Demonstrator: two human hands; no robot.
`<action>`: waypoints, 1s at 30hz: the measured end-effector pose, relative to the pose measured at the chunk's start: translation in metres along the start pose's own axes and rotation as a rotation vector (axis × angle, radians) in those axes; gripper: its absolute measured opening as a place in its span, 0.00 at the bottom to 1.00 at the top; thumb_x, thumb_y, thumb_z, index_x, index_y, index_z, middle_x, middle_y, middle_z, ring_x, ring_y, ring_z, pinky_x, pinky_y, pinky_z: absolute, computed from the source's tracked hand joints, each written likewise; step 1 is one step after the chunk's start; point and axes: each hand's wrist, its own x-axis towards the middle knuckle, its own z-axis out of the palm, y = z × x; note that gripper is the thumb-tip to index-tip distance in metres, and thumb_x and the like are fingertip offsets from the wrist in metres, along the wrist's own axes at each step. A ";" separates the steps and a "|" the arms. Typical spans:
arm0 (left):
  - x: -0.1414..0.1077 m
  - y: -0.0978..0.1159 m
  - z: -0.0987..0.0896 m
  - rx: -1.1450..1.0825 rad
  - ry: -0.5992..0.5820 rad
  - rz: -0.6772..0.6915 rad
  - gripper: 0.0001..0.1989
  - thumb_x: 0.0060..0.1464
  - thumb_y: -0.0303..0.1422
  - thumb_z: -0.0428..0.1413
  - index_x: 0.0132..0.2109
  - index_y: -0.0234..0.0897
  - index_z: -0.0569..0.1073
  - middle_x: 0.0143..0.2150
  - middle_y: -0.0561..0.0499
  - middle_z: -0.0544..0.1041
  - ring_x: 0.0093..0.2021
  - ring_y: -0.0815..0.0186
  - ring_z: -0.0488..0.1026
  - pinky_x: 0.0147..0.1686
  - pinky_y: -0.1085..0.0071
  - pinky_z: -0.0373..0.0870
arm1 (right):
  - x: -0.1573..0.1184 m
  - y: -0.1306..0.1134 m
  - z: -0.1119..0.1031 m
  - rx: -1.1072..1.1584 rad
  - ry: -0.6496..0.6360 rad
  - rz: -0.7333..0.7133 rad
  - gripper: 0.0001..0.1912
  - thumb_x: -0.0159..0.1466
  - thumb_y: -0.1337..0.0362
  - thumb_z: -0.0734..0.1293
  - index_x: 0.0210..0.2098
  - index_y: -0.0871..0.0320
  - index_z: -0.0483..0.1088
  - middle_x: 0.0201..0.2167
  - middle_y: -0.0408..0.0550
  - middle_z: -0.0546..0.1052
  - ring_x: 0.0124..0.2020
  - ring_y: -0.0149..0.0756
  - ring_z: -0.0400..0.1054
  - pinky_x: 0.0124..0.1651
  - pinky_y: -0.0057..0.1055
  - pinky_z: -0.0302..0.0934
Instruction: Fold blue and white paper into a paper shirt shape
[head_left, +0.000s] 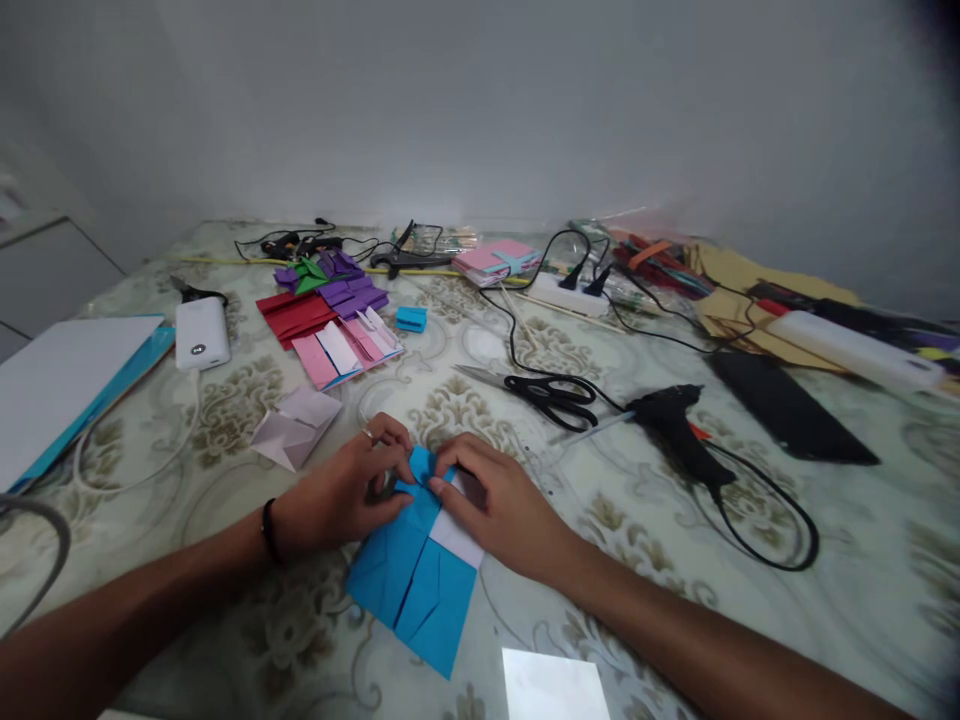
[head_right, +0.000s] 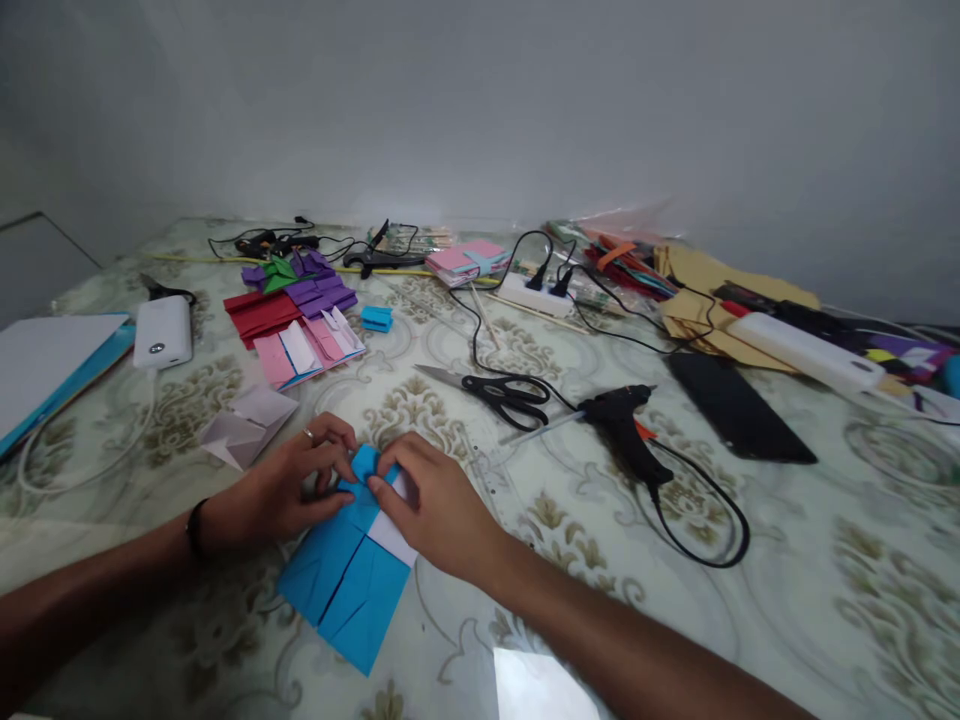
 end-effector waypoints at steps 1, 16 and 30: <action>0.000 0.000 0.000 0.005 0.001 -0.024 0.09 0.57 0.22 0.59 0.43 0.39 0.71 0.54 0.49 0.66 0.30 0.75 0.66 0.33 0.73 0.71 | 0.000 0.000 0.000 -0.002 0.000 0.003 0.03 0.70 0.67 0.67 0.38 0.55 0.70 0.40 0.48 0.75 0.43 0.40 0.72 0.48 0.37 0.64; 0.003 0.014 -0.016 -0.351 -0.179 -0.244 0.34 0.61 0.37 0.62 0.70 0.42 0.60 0.40 0.53 0.76 0.38 0.63 0.74 0.34 0.70 0.70 | -0.001 0.001 -0.003 0.180 0.123 0.164 0.05 0.70 0.64 0.66 0.46 0.53 0.70 0.42 0.47 0.76 0.43 0.40 0.71 0.46 0.37 0.64; 0.002 0.006 -0.015 -0.926 0.157 -0.251 0.26 0.65 0.53 0.51 0.51 0.38 0.82 0.49 0.41 0.82 0.47 0.50 0.78 0.44 0.58 0.74 | 0.004 0.010 -0.003 0.917 0.221 0.291 0.18 0.58 0.51 0.79 0.37 0.51 0.70 0.33 0.41 0.72 0.36 0.35 0.67 0.42 0.32 0.64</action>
